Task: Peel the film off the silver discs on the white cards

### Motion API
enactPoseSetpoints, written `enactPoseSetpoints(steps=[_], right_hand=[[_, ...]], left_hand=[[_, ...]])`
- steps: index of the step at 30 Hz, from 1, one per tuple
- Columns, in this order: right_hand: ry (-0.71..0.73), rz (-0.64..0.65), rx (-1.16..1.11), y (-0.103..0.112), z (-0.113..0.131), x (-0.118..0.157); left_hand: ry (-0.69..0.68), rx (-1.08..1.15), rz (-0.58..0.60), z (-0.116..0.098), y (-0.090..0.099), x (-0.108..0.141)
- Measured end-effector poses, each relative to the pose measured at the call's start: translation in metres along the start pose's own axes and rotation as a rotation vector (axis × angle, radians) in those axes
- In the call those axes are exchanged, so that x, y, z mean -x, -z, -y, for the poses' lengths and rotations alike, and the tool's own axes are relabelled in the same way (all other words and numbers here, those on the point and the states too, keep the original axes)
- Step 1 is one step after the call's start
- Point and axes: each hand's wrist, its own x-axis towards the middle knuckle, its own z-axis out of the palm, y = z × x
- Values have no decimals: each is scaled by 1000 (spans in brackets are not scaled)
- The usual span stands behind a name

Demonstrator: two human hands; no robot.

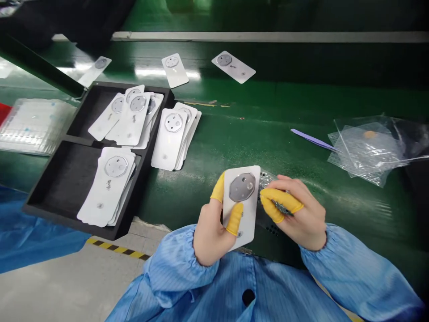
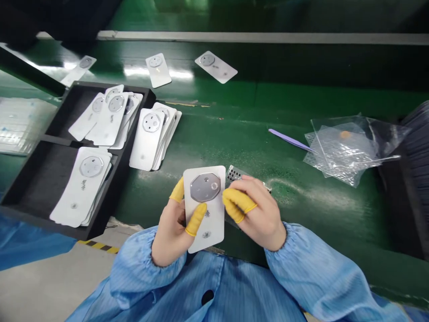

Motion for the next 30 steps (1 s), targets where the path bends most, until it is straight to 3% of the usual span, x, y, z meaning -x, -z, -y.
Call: enactPoseSetpoints(steps=[2,8,14,18,23,27,30], right_hand=[[67,24,62,2,10,0],[46,139,107,17,25,2],[281,135,295,18,25,2],[247,223,373,13,33,5],[218,243,441,7,42,11],[177,268,300,3,35,11],[136,250,90,6,25,7]], left_hand=[[-28,10,28,-10,-9,2],[-94,-93,55,-26,-16,3],[-121,-108,59,-26,-18,3],[-180,-128,-1,-26,-18,3],[-159,-171,33,-26,-20,5],[-86,-98,-16,-22,-22,2],[-67,186,-5,-22,-21,-2]])
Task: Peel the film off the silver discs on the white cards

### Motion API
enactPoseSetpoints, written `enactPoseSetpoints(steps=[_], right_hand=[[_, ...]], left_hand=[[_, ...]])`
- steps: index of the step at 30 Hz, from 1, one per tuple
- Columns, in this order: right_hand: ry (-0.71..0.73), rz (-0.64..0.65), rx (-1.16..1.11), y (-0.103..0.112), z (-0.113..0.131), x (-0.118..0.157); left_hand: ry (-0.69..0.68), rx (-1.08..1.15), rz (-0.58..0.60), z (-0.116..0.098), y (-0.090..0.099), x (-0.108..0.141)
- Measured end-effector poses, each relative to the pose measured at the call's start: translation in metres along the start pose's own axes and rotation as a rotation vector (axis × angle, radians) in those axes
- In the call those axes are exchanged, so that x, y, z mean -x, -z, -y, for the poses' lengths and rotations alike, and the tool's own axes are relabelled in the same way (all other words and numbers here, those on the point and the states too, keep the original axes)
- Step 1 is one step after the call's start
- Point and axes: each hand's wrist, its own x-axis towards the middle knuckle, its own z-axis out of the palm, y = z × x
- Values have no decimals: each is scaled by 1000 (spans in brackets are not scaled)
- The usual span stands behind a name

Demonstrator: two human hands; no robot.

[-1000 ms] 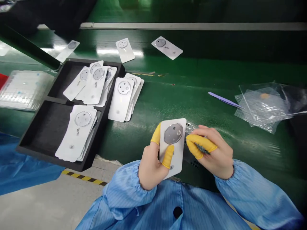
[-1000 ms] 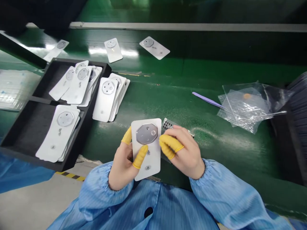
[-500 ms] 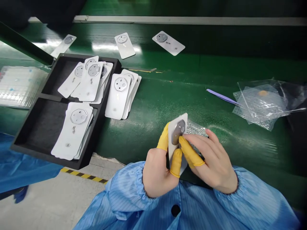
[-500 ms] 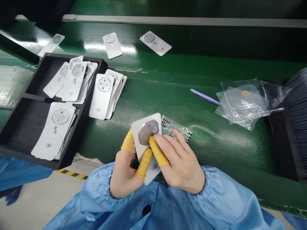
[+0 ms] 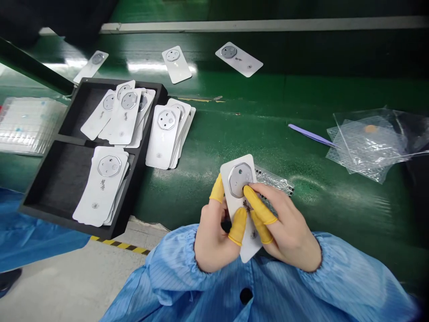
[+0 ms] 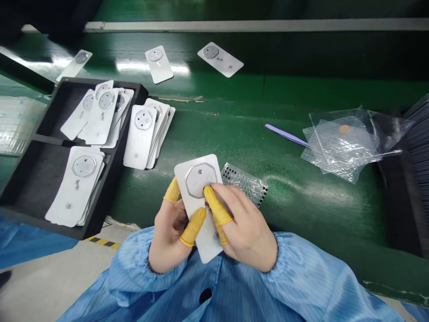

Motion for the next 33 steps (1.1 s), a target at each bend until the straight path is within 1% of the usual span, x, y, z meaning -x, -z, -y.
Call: enactPoseSetpoints(steps=[2,3,5,7,11,13,17,20,23,28,31,33], right_hand=[[-6,-32,-49,3,-5,-2],[-7,-48,-49,4,-6,-2],[-2,-69,-34,5,-6,-3],[2,-83,-21,6,-5,-3],[11,-96,9,5,-3,-4],[35,-89,60,5,-3,-3],[100,-55,160,6,-3,-1],[112,-37,161,9,-3,1],[85,-22,139,14,-4,1],[0,-47,58,21,-3,-4],[-22,-78,36,16,3,-2],[-52,-117,35,8,6,1]], left_hand=[[7,191,1,-1,0,-2],[12,252,-5,-2,-1,-2],[29,305,-23,-4,-2,-2],[52,305,-26,-5,-3,0],[89,241,-30,-6,-3,2],[93,217,-23,-6,-2,3],[47,151,9,-6,1,3],[20,31,17,-5,2,5],[-27,-89,27,-5,2,6],[-127,-208,102,-8,2,3],[-166,-235,105,-9,2,4],[-159,-204,91,-7,2,5]])
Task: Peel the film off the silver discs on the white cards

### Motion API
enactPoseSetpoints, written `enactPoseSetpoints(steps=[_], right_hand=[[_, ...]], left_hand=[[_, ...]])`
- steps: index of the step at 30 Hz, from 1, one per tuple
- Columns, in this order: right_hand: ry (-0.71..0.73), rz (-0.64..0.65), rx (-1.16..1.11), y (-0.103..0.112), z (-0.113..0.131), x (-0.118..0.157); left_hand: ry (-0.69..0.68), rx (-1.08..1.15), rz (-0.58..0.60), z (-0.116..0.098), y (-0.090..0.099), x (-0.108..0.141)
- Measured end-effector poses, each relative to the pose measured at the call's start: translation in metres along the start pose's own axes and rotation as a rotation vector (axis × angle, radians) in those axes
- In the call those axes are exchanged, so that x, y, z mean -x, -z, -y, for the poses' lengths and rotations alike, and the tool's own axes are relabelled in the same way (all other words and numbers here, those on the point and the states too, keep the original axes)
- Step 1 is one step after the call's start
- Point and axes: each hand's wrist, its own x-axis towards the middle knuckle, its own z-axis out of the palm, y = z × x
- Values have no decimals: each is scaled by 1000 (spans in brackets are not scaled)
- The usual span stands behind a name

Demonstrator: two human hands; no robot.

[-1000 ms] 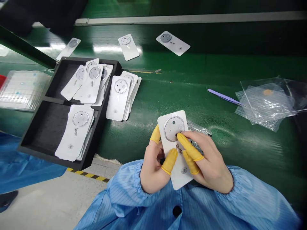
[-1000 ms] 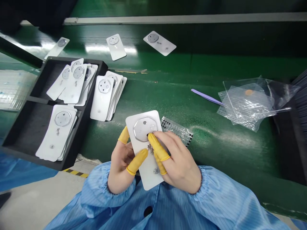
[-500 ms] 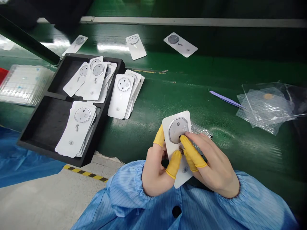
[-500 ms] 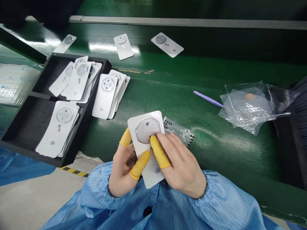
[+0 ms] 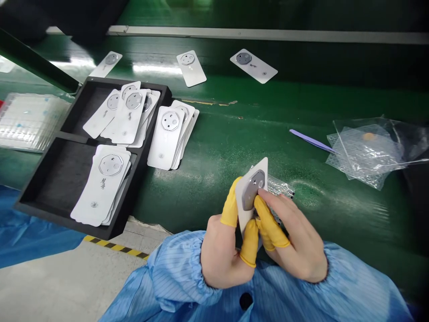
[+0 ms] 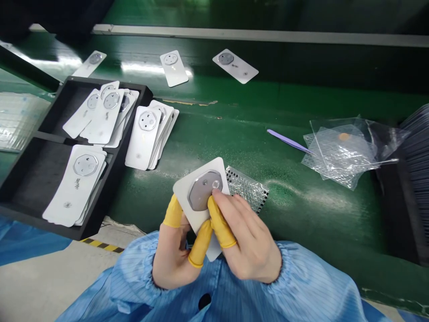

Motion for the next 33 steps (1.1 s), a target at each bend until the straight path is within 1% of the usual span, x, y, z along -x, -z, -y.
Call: enactPoseSetpoints(steps=[3,6,8,11,13,15,18,20,23,26,28,30,31,33], right_hand=[[-4,-44,-16,-9,0,3],[-13,-45,-144,-9,-5,0],[-79,-90,-236,-6,-9,-3],[-293,-224,-301,-6,-13,-4],[-454,-229,-391,-10,-13,-1],[-539,-201,-494,-15,-12,2],[-530,-240,-538,-20,-9,7],[-506,-249,-552,-22,-7,8],[-476,-192,-601,-22,-6,8],[-460,-125,-631,-23,-6,7],[-460,-117,-631,-24,-6,6],[-469,-125,-644,-26,-6,5],[-479,-131,-656,-26,-7,4],[-508,-154,-683,-27,-7,3]], left_hand=[[63,127,-39,3,-2,0],[186,409,-82,5,-3,-5],[255,581,-91,5,-3,-9],[281,697,-106,5,-3,-14],[280,698,-130,5,-4,-17],[308,643,-188,6,-6,-19],[374,526,-294,7,-9,-21],[373,495,-327,9,-8,-21],[324,464,-352,12,-6,-19],[298,385,-413,14,-4,-18],[301,362,-449,16,-3,-18],[314,382,-457,16,-2,-19],[329,409,-440,16,-1,-20],[383,479,-366,15,0,-21]])
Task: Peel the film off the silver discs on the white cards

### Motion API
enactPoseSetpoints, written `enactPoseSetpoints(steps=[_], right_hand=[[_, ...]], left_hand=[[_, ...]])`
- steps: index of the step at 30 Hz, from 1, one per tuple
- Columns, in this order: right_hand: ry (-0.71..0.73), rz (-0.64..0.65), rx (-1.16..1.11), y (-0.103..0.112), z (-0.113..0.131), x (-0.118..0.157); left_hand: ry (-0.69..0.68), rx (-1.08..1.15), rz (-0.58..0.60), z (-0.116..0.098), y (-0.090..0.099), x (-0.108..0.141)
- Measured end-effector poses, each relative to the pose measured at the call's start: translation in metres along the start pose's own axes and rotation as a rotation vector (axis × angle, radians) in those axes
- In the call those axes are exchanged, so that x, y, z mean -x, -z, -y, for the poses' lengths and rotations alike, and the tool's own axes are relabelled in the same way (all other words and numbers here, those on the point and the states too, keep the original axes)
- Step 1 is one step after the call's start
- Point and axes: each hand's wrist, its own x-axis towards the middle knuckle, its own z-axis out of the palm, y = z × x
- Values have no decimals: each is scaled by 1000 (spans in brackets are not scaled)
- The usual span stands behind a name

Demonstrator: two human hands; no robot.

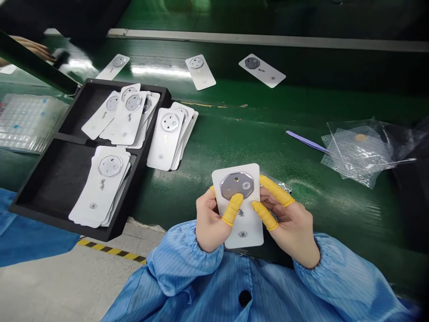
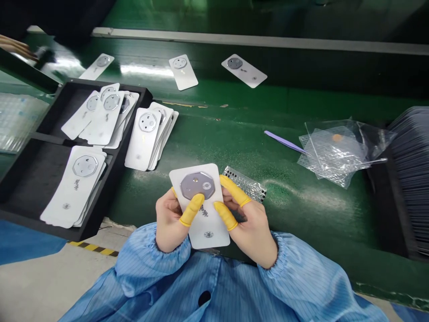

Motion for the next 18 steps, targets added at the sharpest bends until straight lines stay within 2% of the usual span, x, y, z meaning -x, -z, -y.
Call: enactPoseSetpoints(steps=[2,4,9,13,15,18], right_hand=[[-17,-32,-21,0,0,-1],[-14,-54,-25,0,1,0],[35,-52,7,-2,-1,2],[15,-39,29,-4,-2,5],[-8,-46,30,-6,-2,7],[-30,-80,25,-9,0,6]], left_hand=[[80,27,61,-2,1,-1],[104,36,78,-3,2,-3],[-28,3,44,2,2,-5],[-99,-49,-7,3,2,-5],[-95,-53,-2,2,3,-6],[0,-26,44,1,4,-8]])
